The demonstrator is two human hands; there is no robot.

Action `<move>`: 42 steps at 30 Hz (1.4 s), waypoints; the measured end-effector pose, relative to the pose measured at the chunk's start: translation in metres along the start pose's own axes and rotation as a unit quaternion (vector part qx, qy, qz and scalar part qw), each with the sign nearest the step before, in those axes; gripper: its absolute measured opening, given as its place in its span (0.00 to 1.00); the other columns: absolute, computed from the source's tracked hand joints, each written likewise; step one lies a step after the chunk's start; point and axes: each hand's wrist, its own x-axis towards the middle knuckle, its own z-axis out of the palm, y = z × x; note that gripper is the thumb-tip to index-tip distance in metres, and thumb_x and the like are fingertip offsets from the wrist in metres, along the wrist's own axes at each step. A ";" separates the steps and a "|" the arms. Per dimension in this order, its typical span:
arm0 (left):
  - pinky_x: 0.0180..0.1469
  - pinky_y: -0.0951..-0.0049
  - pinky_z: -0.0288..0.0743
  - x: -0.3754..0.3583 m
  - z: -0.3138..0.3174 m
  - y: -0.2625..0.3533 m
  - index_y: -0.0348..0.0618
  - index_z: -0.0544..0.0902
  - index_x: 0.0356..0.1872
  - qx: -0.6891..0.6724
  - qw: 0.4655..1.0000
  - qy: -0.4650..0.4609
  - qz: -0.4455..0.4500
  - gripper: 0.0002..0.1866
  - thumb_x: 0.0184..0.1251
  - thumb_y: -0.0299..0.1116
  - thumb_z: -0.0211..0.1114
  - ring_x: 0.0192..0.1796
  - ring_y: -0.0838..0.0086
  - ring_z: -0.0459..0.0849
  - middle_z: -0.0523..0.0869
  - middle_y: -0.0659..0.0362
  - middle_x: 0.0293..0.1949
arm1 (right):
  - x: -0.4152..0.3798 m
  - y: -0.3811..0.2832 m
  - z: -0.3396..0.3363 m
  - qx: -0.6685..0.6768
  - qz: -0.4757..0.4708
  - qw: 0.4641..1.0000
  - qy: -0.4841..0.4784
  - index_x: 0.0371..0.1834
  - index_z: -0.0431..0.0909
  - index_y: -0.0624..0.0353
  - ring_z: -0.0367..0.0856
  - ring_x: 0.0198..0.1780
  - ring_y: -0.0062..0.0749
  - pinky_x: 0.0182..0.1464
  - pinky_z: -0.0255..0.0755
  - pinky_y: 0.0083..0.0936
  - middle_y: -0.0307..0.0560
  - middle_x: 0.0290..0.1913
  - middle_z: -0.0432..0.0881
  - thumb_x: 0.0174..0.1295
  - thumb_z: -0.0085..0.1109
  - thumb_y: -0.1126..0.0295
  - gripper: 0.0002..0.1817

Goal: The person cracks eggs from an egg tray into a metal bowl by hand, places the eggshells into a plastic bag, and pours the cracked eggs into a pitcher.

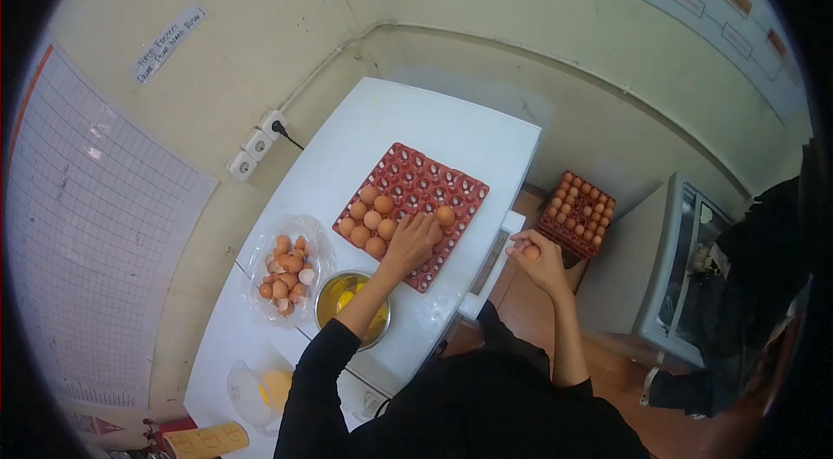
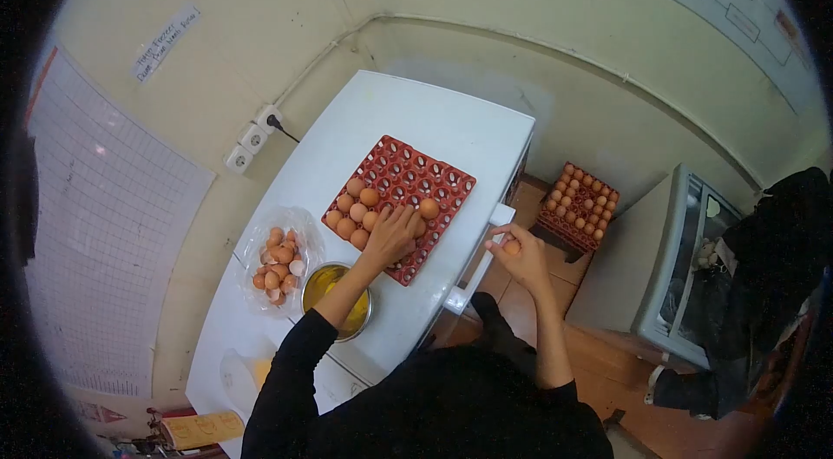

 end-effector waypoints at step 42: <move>0.57 0.70 0.77 -0.217 -0.100 0.029 0.32 0.73 0.59 -0.794 0.247 0.257 -0.492 0.21 0.70 0.35 0.58 0.51 0.68 0.83 0.82 0.51 0.52 | -0.031 -0.142 0.212 0.186 -0.047 0.890 -0.414 0.53 0.71 0.60 0.81 0.45 0.36 0.49 0.73 0.29 0.48 0.40 0.80 0.61 0.62 0.64 0.20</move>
